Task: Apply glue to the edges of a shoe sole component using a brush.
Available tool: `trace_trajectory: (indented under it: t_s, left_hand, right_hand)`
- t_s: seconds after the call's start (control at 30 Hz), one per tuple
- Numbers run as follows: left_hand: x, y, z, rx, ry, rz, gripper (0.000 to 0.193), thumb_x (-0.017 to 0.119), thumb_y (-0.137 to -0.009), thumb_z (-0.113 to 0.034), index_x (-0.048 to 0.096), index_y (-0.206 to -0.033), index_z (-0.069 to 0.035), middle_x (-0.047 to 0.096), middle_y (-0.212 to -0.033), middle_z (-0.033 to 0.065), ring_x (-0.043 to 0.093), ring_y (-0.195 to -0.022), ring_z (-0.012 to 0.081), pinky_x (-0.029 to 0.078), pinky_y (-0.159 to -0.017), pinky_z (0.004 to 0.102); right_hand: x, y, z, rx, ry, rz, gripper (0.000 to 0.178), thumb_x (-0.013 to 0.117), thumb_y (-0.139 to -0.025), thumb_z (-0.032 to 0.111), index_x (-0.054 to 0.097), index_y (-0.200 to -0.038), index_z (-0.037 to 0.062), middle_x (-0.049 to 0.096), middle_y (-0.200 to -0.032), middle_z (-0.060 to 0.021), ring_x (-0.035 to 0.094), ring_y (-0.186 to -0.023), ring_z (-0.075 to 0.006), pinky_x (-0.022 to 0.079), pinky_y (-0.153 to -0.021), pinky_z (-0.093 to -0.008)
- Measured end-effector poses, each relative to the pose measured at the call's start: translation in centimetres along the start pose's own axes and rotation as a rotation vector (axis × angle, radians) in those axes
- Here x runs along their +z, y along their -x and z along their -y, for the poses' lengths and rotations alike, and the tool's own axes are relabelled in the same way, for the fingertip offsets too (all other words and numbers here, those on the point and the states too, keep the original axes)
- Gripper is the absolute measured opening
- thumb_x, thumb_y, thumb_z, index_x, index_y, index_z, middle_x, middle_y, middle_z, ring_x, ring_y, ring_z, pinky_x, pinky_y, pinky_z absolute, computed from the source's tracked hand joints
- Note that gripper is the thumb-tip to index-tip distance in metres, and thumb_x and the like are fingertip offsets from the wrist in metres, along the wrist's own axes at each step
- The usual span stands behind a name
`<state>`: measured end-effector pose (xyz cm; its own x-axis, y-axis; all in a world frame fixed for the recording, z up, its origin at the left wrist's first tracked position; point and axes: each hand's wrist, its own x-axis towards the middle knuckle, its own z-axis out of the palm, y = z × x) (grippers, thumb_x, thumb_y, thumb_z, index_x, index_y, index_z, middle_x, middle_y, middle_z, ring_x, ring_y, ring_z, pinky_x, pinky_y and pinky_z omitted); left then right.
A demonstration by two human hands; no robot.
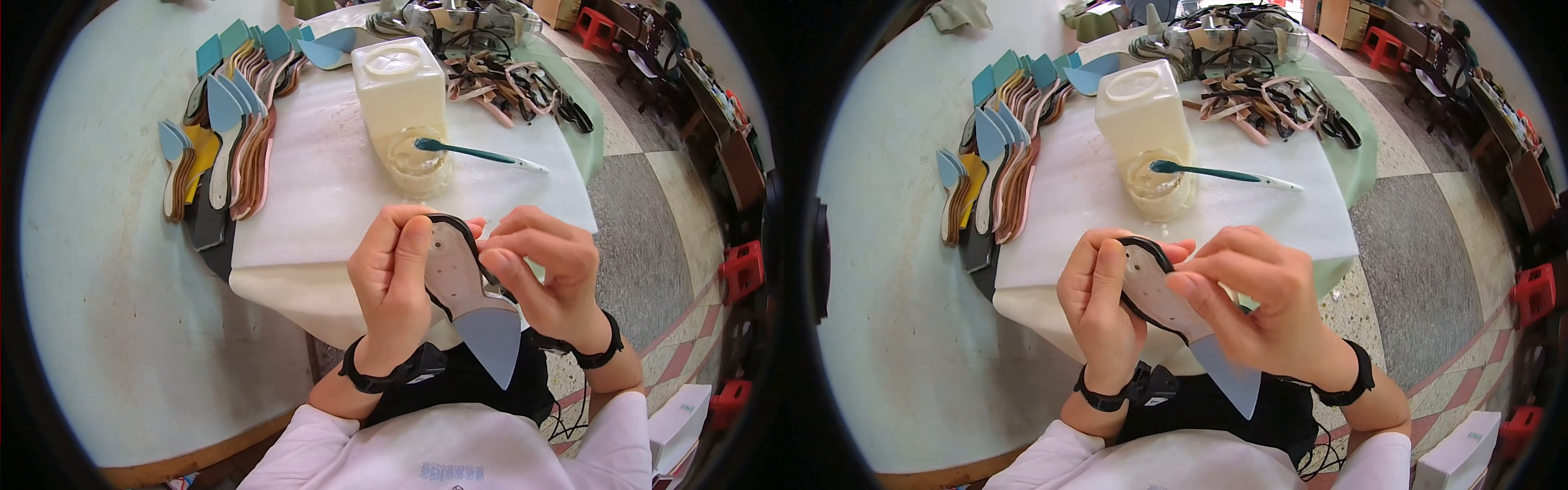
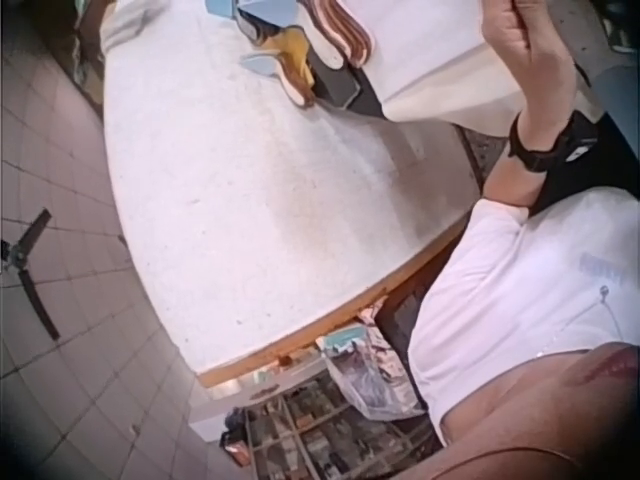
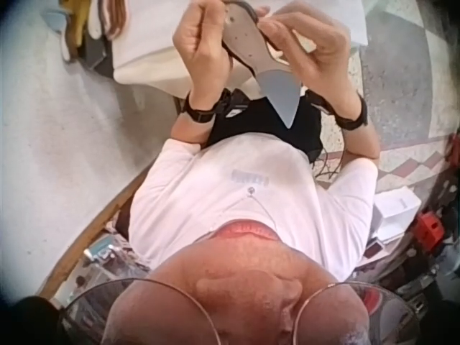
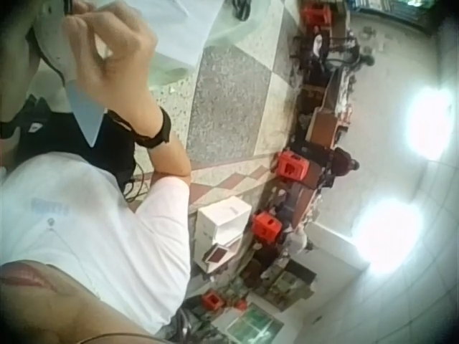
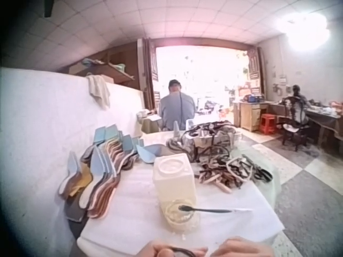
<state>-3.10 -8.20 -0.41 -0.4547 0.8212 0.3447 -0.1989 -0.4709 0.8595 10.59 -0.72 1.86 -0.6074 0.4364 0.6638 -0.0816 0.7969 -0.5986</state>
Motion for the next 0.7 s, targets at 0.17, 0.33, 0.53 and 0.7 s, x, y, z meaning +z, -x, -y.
trace_trajectory:
  t_s: [0.17,0.33,0.53,0.7]
  left_hand:
    - [0.2,0.5,0.1,0.18,-0.228,0.078,0.018,0.044,-0.097,-0.012,0.056,-0.094,0.001,0.067,-0.088,0.0095,0.061,-0.074,0.0088,0.049,-0.066,0.0211]
    - [1.0,0.8,-0.3,0.137,-0.232,0.008,0.017,0.047,-0.095,-0.012,0.057,-0.092,0.001,0.062,-0.081,0.0054,0.054,-0.072,0.0074,0.043,-0.067,0.0203]
    - [1.1,0.2,0.1,0.175,-0.103,0.042,0.018,0.042,-0.097,-0.009,0.055,-0.093,0.004,0.067,-0.09,0.0141,0.063,-0.079,0.0136,0.05,-0.073,0.025]
    - [0.9,-0.1,0.7,0.123,-0.064,0.024,0.019,0.041,-0.097,-0.009,0.054,-0.093,0.004,0.067,-0.089,0.0154,0.064,-0.081,0.0163,0.05,-0.074,0.0266]
  right_hand:
    - [-0.1,-0.4,1.0,0.267,-0.054,-0.019,0.006,0.065,-0.079,0.005,0.062,-0.078,-0.0009,0.054,-0.062,-0.01,0.053,-0.052,-0.0229,0.039,-0.047,-0.0301]
    - [-0.7,-0.5,1.6,0.175,0.143,0.054,0.006,0.063,-0.082,0.002,0.063,-0.082,-0.0038,0.05,-0.063,-0.0094,0.046,-0.05,-0.0134,0.034,-0.045,-0.0272]
    - [-0.5,-0.3,1.2,0.198,-0.005,0.006,0.005,0.064,-0.08,0.0,0.063,-0.083,-0.0033,0.05,-0.061,-0.0093,0.044,-0.048,-0.0153,0.034,-0.045,-0.0273]
    - [-0.8,-0.1,-0.1,0.245,-0.058,0.103,0.01,0.065,-0.077,0.002,0.059,-0.073,-0.005,0.052,-0.057,-0.0163,0.046,-0.044,-0.0264,0.037,-0.044,-0.0305]
